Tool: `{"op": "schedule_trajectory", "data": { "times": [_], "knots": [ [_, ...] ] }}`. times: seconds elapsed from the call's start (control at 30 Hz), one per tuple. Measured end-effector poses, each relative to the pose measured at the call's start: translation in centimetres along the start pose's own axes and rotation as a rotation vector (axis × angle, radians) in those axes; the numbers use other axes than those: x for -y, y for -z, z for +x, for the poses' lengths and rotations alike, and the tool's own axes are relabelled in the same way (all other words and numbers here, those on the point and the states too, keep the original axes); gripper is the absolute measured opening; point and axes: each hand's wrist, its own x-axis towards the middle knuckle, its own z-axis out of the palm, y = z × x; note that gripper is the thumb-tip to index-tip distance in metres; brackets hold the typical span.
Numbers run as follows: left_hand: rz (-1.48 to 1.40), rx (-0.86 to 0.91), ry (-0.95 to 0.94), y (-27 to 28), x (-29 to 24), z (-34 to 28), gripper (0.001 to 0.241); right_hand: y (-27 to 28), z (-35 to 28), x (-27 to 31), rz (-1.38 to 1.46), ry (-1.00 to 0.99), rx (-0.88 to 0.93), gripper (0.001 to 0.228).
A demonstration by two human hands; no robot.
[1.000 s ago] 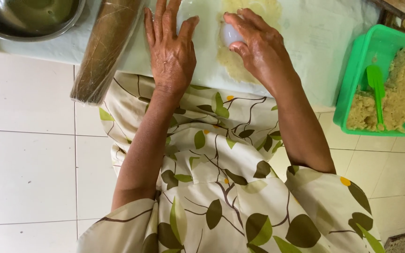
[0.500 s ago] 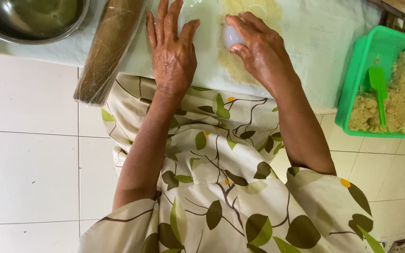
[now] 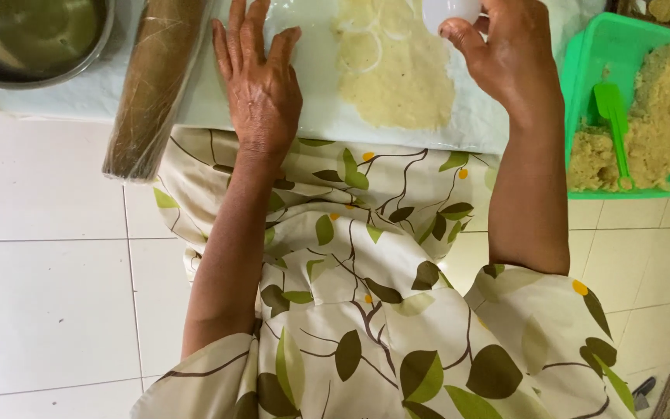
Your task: The person rolls out dough and cuts it into circular shapes using a mold for baking.
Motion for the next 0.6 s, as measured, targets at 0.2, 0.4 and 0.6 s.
{"op": "schedule_trajectory", "data": {
  "times": [0.2,0.4,0.6],
  "knots": [
    [0.002,0.008,0.026,0.2,-0.1,0.0,0.042,-0.9,-1.7,1.6,-0.01,0.139,-0.052,0.052],
    [0.001,0.008,0.022,0.3,-0.3,0.1,0.045,-3.3,-1.9,2.7,-0.073,0.124,0.002,0.056],
    [0.003,-0.002,0.034,-0.1,0.0,0.0,0.041,-4.1,-1.6,3.2,-0.053,0.11,0.022,0.054]
  ]
}}
